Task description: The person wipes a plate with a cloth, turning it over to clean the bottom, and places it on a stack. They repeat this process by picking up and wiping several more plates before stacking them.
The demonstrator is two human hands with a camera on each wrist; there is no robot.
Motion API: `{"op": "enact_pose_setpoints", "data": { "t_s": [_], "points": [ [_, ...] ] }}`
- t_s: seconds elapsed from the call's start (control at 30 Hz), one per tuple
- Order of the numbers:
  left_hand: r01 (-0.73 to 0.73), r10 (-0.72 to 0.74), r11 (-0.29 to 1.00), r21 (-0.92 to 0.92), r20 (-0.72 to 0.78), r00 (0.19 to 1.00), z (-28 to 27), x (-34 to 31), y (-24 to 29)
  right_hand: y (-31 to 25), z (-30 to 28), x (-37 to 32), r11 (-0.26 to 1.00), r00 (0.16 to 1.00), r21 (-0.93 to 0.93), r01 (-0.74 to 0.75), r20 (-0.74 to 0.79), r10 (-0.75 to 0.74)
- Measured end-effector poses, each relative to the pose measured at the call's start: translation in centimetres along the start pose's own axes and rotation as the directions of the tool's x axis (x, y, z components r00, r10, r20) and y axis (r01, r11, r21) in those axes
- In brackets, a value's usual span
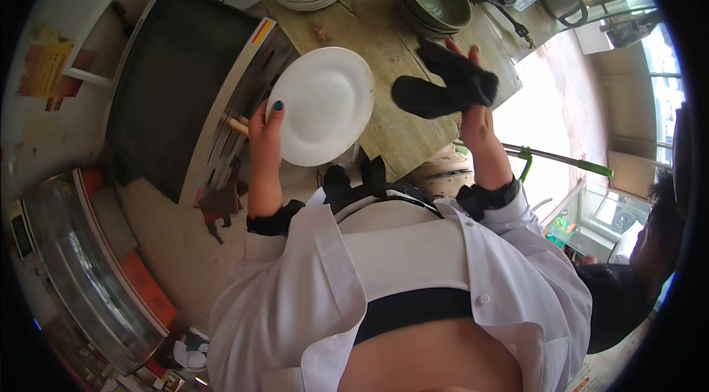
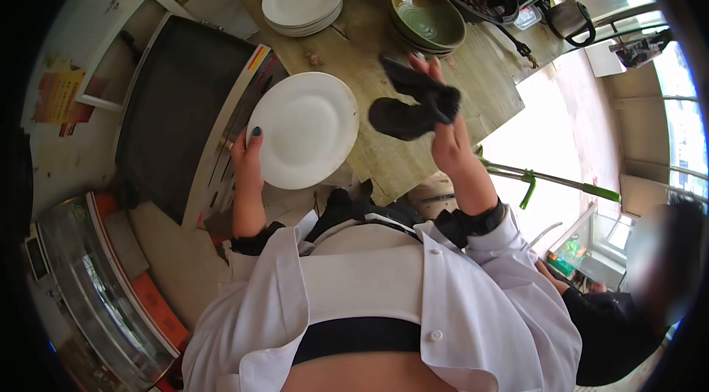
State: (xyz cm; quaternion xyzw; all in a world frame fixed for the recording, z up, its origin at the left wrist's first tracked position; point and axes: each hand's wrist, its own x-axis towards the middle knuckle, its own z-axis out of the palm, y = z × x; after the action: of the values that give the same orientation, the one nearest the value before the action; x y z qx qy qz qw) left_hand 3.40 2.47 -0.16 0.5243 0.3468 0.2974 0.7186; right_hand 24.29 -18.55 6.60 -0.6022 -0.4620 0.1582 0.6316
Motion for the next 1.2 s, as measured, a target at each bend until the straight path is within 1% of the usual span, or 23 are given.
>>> {"op": "enact_pose_setpoints", "data": {
  "t_s": [0.03,0.1,0.17,0.23,0.27,0.3,0.37,0.4,0.43,0.47,0.5,0.53,0.57,0.63,0.7,0.77,0.87,0.97,1.03,1.07,1.13,1.17,1.2],
  "points": [
    [0.021,-0.022,0.999,0.041,0.026,0.999,-0.2,-0.6,0.6,-0.5,1.1,1.2,0.996,0.999,0.095,-0.004,0.034,0.001],
    [0.038,-0.043,0.996,0.081,0.055,0.998,-0.3,-1.6,1.6,-1.1,3.7,3.0,0.995,0.998,0.099,0.032,0.046,-0.037],
    [0.097,-0.113,0.989,0.114,0.143,0.983,-0.2,-2.7,2.2,-1.8,6.6,4.0,0.979,0.997,0.198,-0.054,0.061,0.042],
    [0.097,-0.125,0.982,0.163,0.171,0.977,-0.3,-3.7,2.3,-1.4,9.1,4.2,0.996,0.991,-0.072,0.057,0.128,-0.047],
    [0.045,-0.09,0.975,0.217,0.199,0.976,-0.3,-4.1,2.4,-1.0,10.0,4.0,0.983,0.981,-0.164,0.076,0.189,-0.045],
    [-0.006,-0.058,0.963,0.27,0.232,0.971,-0.5,-4.4,2.4,-0.9,11.0,3.6,0.96,0.952,-0.281,-0.012,0.29,0.097],
    [-0.034,-0.049,0.952,0.303,0.263,0.963,-1.2,-4.9,2.5,-1.7,12.3,2.6,0.815,0.931,-0.528,0.239,0.362,-0.038],
    [-0.041,-0.063,0.929,0.368,0.267,0.962,-1.5,-5.1,2.8,-1.3,12.4,2.2,0.816,0.937,-0.536,0.216,0.349,-0.019],
    [-0.046,-0.082,0.901,0.431,0.274,0.958,-1.9,-5.4,2.6,-0.8,12.3,1.7,0.86,0.927,-0.472,0.196,0.374,-0.006],
    [-0.028,-0.109,0.901,0.433,0.288,0.951,-2.4,-5.6,2.2,-0.4,12.3,1.1,0.898,0.918,-0.406,0.17,0.397,0.005],
    [-0.026,-0.126,0.898,0.439,0.314,0.941,-3.1,-5.8,1.8,0.0,12.4,0.4,0.899,0.923,-0.415,0.139,0.382,0.034],
    [-0.026,-0.141,0.896,0.444,0.339,0.93,-3.7,-5.9,1.3,0.4,12.7,-0.2,0.916,0.904,-0.398,0.038,0.405,0.139],
    [-0.014,-0.162,0.895,0.447,0.353,0.922,-4.2,-5.8,1.1,0.8,12.9,-0.7,0.922,0.872,-0.382,-0.059,0.429,0.234],
    [-0.124,-0.124,0.856,0.502,0.432,0.893,-5.0,-6.0,1.0,1.8,13.6,-2.1,0.916,0.885,-0.393,-0.08,0.395,0.247],
    [-0.122,-0.142,0.854,0.506,0.453,0.88,-6.1,-6.4,0.6,2.1,14.2,-3.2,0.902,0.856,-0.399,-0.165,0.397,0.332],
    [-0.124,-0.156,0.849,0.514,0.468,0.87,-7.0,-6.7,0.5,2.5,14.9,-4.1,0.9,0.849,-0.376,-0.22,0.381,0.366],
    [-0.086,-0.173,0.853,0.515,0.433,0.885,-7.7,-8.1,0.9,2.4,15.6,-5.5,0.906,0.842,-0.321,-0.276,0.374,0.389],
    [-0.126,-0.119,0.846,0.518,0.412,0.903,-8.9,-9.6,1.6,1.8,16.1,-6.3,0.924,0.847,-0.268,-0.273,0.387,0.363],
    [-0.033,-0.137,0.883,0.468,0.325,0.936,-10.2,-11.3,1.5,1.5,16.2,-7.1,0.932,0.845,-0.177,-0.317,0.393,0.362],
    [-0.042,-0.12,0.885,0.464,0.314,0.942,-10.8,-12.1,1.6,1.5,16.1,-7.8,0.937,0.846,-0.178,-0.3,0.405,0.347],
    [0.001,-0.097,0.922,0.388,0.228,0.969,-11.4,-13.2,1.8,1.9,15.9,-9.3,0.85,0.793,-0.033,-0.525,0.342,0.503],
    [-0.013,-0.081,0.921,0.389,0.223,0.972,-11.4,-14.1,2.1,1.5,15.9,-10.3,0.859,0.8,-0.031,-0.511,0.348,0.488],
    [-0.024,-0.042,0.948,0.319,0.197,0.98,-11.1,-14.1,2.7,1.5,15.9,-10.6,0.791,0.792,0.166,-0.588,0.316,0.522]
  ]
}}
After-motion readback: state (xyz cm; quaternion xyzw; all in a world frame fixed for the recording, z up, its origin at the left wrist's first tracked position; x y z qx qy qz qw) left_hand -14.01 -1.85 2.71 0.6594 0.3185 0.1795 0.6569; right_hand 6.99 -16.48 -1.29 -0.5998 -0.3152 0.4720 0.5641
